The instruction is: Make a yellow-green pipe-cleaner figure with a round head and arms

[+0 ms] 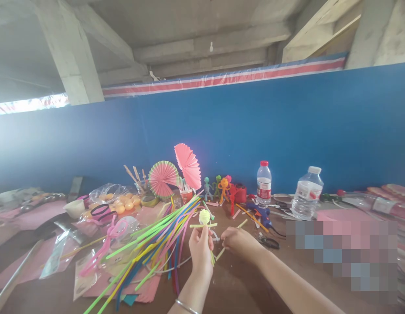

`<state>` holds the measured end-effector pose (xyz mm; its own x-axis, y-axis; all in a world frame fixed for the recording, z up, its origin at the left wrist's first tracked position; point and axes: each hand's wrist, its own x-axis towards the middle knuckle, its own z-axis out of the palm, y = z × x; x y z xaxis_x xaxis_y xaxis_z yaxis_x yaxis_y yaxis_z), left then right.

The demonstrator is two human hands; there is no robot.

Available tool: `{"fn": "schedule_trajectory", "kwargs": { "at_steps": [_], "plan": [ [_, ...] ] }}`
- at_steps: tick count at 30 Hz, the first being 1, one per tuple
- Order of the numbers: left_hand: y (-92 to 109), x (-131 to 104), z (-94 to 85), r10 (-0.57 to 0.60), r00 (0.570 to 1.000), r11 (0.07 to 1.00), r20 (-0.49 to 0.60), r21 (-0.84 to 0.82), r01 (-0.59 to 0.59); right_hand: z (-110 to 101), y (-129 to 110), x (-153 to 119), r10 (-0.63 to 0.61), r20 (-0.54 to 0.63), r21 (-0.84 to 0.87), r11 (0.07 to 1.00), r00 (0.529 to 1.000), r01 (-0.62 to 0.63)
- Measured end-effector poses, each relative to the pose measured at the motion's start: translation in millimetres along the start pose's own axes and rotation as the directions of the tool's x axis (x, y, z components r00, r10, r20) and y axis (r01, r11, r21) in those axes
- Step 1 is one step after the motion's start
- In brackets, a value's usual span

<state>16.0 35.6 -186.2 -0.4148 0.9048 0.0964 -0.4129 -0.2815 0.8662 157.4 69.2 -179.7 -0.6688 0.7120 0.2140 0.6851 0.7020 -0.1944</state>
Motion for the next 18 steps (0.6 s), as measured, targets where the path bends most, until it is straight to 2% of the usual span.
{"fn": "schedule_trajectory", "kwargs": {
  "at_steps": [3,6,8,11,15,18],
  "plan": [
    [1.0,0.2,-0.3,-0.001,1.0,1.0,0.012,-0.015,0.001,9.7,3.0,0.5,-0.119,-0.111,0.03,0.992,0.987,0.124],
    [2.4,-0.1,0.4,-0.019,1.0,0.999,0.014,-0.04,0.019,8.8,10.9,-7.1,-0.138,-0.246,0.073,0.984,0.959,0.161],
    [3.5,-0.9,1.5,-0.042,0.999,0.997,0.01,-0.06,0.042,4.0,12.4,-10.8,-0.083,-0.33,0.12,0.984,0.94,0.129],
    [4.9,-2.9,3.9,-0.082,0.997,0.993,0.014,-0.083,0.082,-6.6,4.0,-7.2,0.074,-0.418,0.226,0.974,0.906,0.025],
    [4.8,-4.1,6.6,-0.1,0.994,0.989,0.034,-0.103,0.103,-20.4,-16.3,13.3,0.22,-0.403,0.362,0.93,0.888,-0.066],
    [3.9,-2.9,6.7,-0.094,0.995,0.989,0.039,-0.108,0.098,-25.5,-24.8,27.6,0.23,-0.32,0.443,0.894,0.919,-0.07]
  ]
}}
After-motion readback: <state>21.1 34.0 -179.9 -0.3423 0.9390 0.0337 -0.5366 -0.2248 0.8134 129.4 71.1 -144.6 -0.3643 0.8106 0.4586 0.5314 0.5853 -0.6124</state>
